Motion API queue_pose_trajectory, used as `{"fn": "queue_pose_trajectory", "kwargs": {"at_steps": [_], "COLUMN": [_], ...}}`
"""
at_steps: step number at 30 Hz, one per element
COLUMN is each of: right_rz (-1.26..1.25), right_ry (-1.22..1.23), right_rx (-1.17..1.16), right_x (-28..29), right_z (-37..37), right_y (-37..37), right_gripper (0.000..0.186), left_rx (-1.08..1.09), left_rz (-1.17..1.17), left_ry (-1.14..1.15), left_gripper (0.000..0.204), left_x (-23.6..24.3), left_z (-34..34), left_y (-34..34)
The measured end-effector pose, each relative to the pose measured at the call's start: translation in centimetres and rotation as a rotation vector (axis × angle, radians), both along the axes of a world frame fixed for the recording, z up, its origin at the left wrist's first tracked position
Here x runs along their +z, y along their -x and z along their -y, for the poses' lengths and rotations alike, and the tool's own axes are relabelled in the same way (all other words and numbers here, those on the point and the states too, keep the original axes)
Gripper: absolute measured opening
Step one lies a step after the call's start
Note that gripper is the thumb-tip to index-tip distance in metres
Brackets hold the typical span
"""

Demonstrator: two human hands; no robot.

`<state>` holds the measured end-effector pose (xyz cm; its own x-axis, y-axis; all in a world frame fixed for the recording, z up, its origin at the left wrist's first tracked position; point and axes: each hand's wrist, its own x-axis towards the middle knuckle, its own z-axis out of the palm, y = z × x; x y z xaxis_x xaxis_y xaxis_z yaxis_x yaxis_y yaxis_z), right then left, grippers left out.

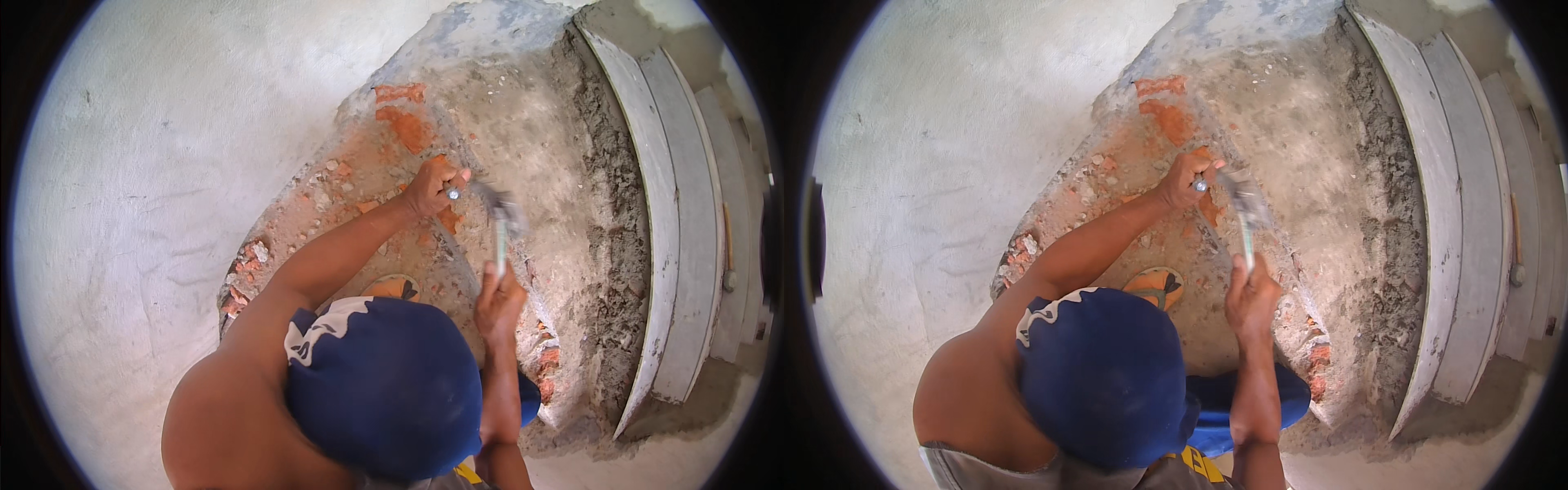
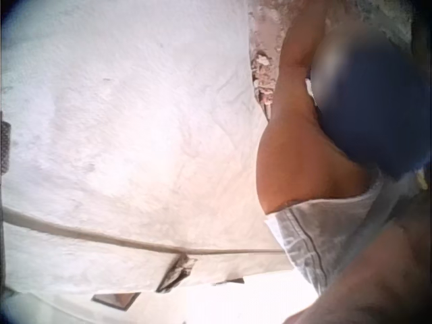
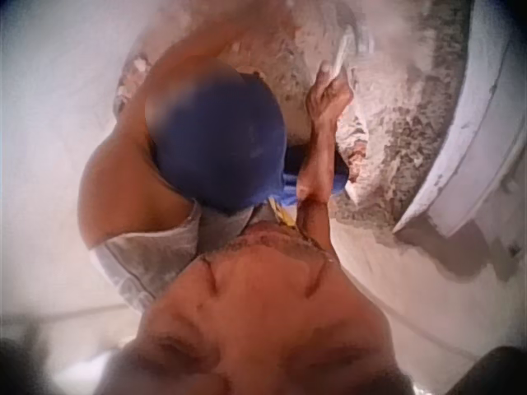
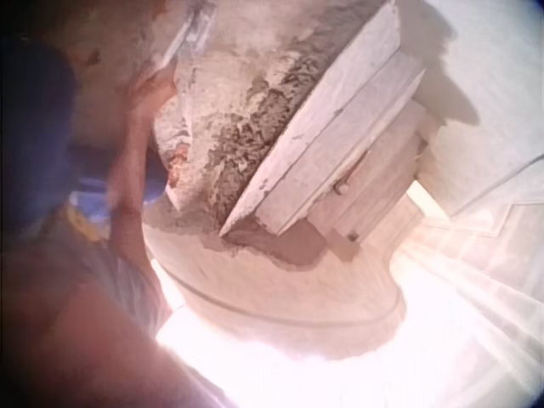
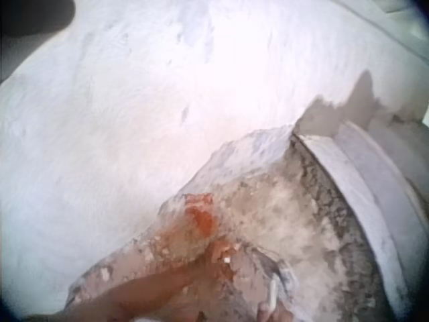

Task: The person uses a hammer and a metal rod to chip away at a concrete surface near a brick wall, handling the hammer and the rod to remove small pieces of material.

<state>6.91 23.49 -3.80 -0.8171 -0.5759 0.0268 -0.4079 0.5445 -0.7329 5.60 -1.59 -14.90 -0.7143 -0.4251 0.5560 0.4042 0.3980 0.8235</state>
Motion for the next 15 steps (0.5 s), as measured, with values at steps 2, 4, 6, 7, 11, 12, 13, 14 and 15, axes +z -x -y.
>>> {"fn": "queue_pose_trajectory", "kwargs": {"at_steps": [2, 4, 6, 7, 11, 12, 13, 14, 15], "right_rz": [-0.17, -0.206, -0.135, -0.199, -0.193, -0.153, -0.112, -0.069, -0.109], "right_ry": [0.319, 0.734, 1.144, 0.834, 0.012, 0.064, 0.115, 0.344, 0.536], "right_rx": [0.102, 0.205, 0.28, 0.234, 0.167, 0.134, 0.103, 0.108, 0.099], "right_x": [2.0, 5.9, 7.5, 4.6, 1.0, 2.0, 3.1, 4.2, 6.6], "right_z": [-1.8, -1.6, 0.1, -0.6, 0.2, 0.2, 0.1, -1.4, -1.9], "right_y": [0.6, -0.3, -1.5, -0.4, 1.5, 1.4, 1.2, 0.8, 0.2], "right_gripper": [0.03, 0.033, 0.033, 0.028, 0.024, 0.025, 0.025, 0.027, 0.03], "left_rx": [-0.013, -0.014, -0.023, -0.028, -0.029, -0.016, 0.001, 0.011, 0.028], "left_rz": [0.074, 0.128, 0.131, 0.117, 0.128, 0.153, 0.132, 0.115, 0.095], "left_ry": [-0.045, -0.054, -0.027, -0.015, 0.088, 0.134, 0.123, 0.094, 0.075], "left_gripper": [0.043, 0.043, 0.049, 0.047, 0.04, 0.039, 0.04, 0.04, 0.04], "left_x": [0.6, 0.8, 0.8, 0.8, -1.5, -1.5, -1.4, -0.7, -0.2], "left_z": [0.4, 0.5, 0.3, 0.2, 0.1, 0.3, 0.6, 0.0, 0.1], "left_y": [0.1, -0.1, 0.5, 0.7, 0.3, 0.0, 0.2, 0.4, 0.7]}}
